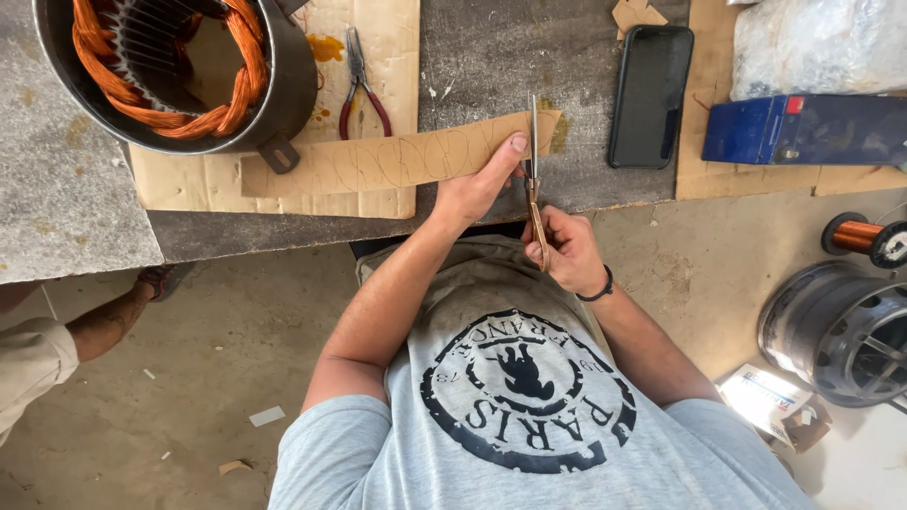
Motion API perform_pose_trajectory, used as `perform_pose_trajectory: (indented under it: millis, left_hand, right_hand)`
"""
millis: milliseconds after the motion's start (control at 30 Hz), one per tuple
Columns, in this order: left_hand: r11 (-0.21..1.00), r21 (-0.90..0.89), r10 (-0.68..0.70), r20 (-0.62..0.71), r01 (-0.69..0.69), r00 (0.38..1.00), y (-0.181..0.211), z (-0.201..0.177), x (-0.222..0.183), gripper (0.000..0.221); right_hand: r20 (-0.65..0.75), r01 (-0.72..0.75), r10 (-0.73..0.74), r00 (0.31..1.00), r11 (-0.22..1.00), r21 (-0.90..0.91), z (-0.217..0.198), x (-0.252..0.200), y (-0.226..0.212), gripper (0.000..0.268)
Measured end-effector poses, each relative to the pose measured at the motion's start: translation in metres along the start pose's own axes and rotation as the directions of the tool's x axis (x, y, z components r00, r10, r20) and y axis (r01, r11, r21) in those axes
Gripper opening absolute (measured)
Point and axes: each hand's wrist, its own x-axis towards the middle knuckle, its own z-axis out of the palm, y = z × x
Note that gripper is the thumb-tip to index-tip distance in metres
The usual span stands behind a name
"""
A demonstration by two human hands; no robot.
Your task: Cutting a long strip of brown insulation paper into smaller rectangular pieces using scissors on a workbench.
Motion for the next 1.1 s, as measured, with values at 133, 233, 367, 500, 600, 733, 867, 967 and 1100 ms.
perform_pose_trajectory:
  millis: [133, 233, 367, 500, 600, 733, 867, 967, 1100]
  left_hand:
    - [0.999, -0.045, -0.024, -0.018, 0.023, 1.0, 0.006, 0.003, 0.0, 0.031]
    - [0.996, 0.052, -0.077, -0.008, 0.077, 0.997, 0.016, 0.005, 0.005, 0.034]
    - [0.99, 0.039, -0.135, -0.054, 0.137, 0.989, 0.029, 0.006, 0.008, 0.036]
    - [0.994, -0.006, -0.107, -0.096, 0.107, 0.99, 0.021, -0.002, 0.003, 0.036]
    - [1.0, -0.006, -0.029, -0.069, 0.029, 0.997, 0.008, -0.004, 0.002, 0.034]
    - [1.0, 0.017, 0.0, -0.041, 0.001, 0.999, 0.025, 0.004, 0.0, 0.035]
    - [0.952, 0.051, -0.29, -0.152, 0.301, 0.945, 0.04, 0.01, -0.003, 0.037]
    - [0.964, 0.045, -0.252, -0.156, 0.261, 0.955, 0.039, 0.011, -0.005, 0.035]
    - [0.953, 0.055, -0.283, -0.197, 0.298, 0.939, 0.033, 0.01, -0.007, 0.033]
  right_hand:
    - [-0.028, -0.006, 0.006, 1.0, 1.0, 0.01, 0.006, 0.0, -0.001, 0.04]
    - [-0.062, -0.004, 0.006, 0.998, 1.0, 0.026, 0.01, 0.003, -0.004, 0.037]
    - [-0.103, -0.111, 0.124, 0.987, 0.985, 0.131, 0.011, -0.002, 0.002, 0.036]
    - [-0.129, -0.16, 0.189, 0.973, 0.965, 0.209, 0.001, -0.002, -0.014, 0.044]
    - [-0.192, -0.054, 0.079, 0.978, 0.99, 0.13, -0.016, 0.021, -0.04, 0.062]
    - [-0.302, 0.146, -0.124, 0.945, 0.988, 0.052, -0.032, 0.065, -0.06, 0.072]
    - [-0.181, 0.224, -0.216, 0.959, 0.974, 0.023, -0.034, 0.105, -0.056, 0.077]
    - [-0.14, 0.162, -0.165, 0.976, 0.986, -0.031, -0.028, 0.127, -0.061, 0.079]
    - [-0.18, 0.081, -0.103, 0.978, 0.989, -0.126, -0.027, 0.138, -0.069, 0.074]
